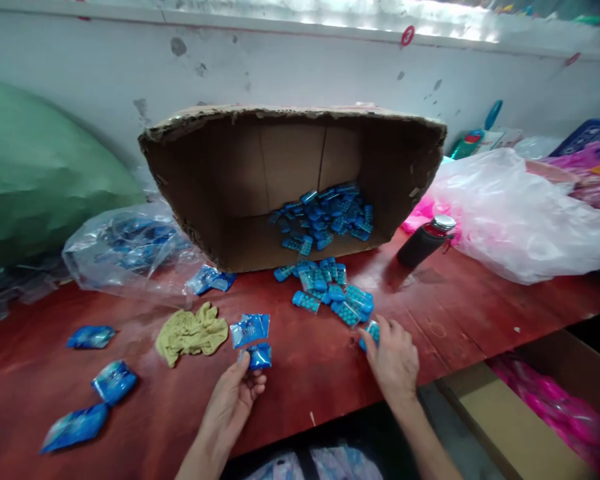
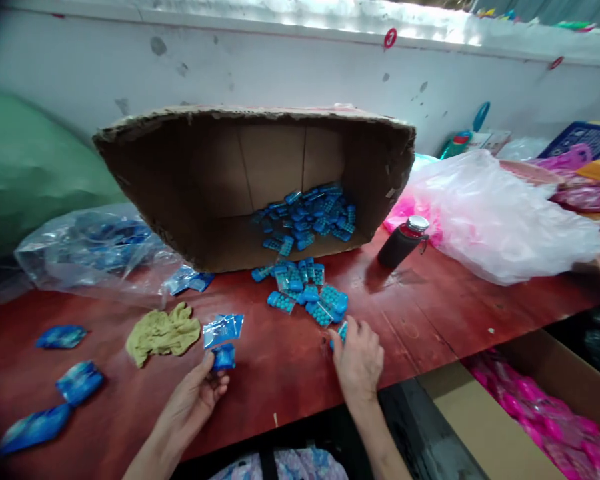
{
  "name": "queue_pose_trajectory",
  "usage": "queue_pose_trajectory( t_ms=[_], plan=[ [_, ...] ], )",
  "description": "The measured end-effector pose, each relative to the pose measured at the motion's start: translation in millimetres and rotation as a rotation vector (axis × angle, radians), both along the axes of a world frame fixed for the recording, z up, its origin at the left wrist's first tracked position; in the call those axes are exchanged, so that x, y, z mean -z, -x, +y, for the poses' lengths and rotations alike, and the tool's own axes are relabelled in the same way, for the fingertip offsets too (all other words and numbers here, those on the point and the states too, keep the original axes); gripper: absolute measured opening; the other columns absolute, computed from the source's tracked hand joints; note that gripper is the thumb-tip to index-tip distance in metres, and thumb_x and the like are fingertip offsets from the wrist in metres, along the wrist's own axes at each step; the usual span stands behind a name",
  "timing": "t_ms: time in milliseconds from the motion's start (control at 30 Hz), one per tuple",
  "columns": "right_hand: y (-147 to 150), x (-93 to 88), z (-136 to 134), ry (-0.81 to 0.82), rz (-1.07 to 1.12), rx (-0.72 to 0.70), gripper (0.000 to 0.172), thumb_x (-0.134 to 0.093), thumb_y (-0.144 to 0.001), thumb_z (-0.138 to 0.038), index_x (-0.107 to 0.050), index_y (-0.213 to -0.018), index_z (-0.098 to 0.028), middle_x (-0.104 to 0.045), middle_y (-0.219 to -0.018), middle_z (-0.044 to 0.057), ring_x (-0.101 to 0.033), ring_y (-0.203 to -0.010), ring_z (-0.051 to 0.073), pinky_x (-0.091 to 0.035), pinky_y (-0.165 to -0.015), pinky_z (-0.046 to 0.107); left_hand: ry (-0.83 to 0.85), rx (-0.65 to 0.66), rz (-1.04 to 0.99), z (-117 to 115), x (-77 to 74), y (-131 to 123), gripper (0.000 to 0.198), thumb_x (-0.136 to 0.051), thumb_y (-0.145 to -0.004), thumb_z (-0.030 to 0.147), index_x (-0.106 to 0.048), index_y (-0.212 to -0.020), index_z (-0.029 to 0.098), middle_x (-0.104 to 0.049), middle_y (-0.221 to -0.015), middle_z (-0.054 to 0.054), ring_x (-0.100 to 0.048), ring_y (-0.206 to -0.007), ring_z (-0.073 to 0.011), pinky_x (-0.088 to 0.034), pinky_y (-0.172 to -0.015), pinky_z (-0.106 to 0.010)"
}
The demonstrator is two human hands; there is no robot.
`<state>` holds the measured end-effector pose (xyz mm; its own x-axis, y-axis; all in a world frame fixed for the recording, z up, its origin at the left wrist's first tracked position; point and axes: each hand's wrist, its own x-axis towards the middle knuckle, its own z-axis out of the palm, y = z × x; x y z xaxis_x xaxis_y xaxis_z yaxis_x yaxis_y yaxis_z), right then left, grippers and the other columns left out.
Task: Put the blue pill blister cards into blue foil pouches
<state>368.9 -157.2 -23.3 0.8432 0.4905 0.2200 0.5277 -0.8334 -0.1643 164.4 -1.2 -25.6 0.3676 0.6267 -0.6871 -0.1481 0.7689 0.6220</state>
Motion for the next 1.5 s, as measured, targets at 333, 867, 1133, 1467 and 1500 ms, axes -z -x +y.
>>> queue_pose_trajectory(
  t_ms=[333, 867, 1133, 1467, 1500],
  plan=[
    [38.6, 24.0, 27.2, -0.345, 0.377, -0.238, 0.034, -0.039, -0.084, -0.023, -0.045, -0.118, -0.019, -0.055, -0.107, 0.012, -0.052, -0.099, 0.027, -0.043, -0.077, 0.038, 0.176, -0.042, -0.063, -4.8, -7.9, 1.2, 0.018, -0.052, -0.078, 0.021, -0.055, -0.063, 0.012, -0.056, -0.046, 0.000, -0.056, -0.041, -0.0092, -0.048, -0.038, -0.017],
    [84.6, -26.0, 56.4, -0.776, 1.297, -0.640, 0.026, -0.058, -0.075, -0.018, -0.060, -0.100, -0.023, -0.063, -0.098, 0.001, -0.056, -0.090, 0.017, -0.042, -0.082, 0.028, 0.065, -0.020, -0.146, -7.7, -7.0, 7.5, 0.012, -0.056, -0.075, 0.021, -0.058, -0.069, 0.011, -0.058, -0.049, -0.002, -0.057, -0.045, -0.0106, -0.049, -0.042, -0.020],
    [78.7, -27.9, 55.3, -0.693, 1.294, -0.714, 0.030, -0.061, -0.073, -0.020, -0.060, -0.102, -0.025, -0.058, -0.090, -0.001, -0.054, -0.084, 0.015, -0.041, -0.077, 0.026, -0.083, 0.106, -0.173, -4.6, -5.6, 15.8, 0.018, -0.064, -0.067, 0.028, -0.059, -0.071, 0.011, -0.062, -0.058, -0.002, -0.057, -0.050, -0.0104, -0.050, -0.047, -0.022],
    [107.6, -6.5, 66.3, -0.668, 1.015, -0.634, 0.018, -0.053, -0.076, -0.018, -0.052, -0.094, -0.020, -0.057, -0.089, 0.002, -0.054, -0.083, 0.017, -0.041, -0.077, 0.029, 0.022, 0.014, -0.155, -10.6, -6.4, 6.4, 0.019, -0.064, -0.069, 0.028, -0.058, -0.080, 0.014, -0.069, -0.071, -0.004, -0.063, -0.063, -0.0146, -0.053, -0.059, -0.028],
    [108.0, -8.3, 66.2, -0.658, 1.005, -0.675, 0.019, -0.054, -0.075, -0.017, -0.053, -0.094, -0.020, -0.056, -0.089, 0.002, -0.053, -0.084, 0.017, -0.041, -0.077, 0.029, 0.030, 0.018, -0.148, -10.1, -6.5, 7.1, 0.016, -0.063, -0.069, 0.026, -0.057, -0.078, 0.014, -0.068, -0.069, -0.004, -0.063, -0.061, -0.0142, -0.052, -0.058, -0.027]
  ],
)
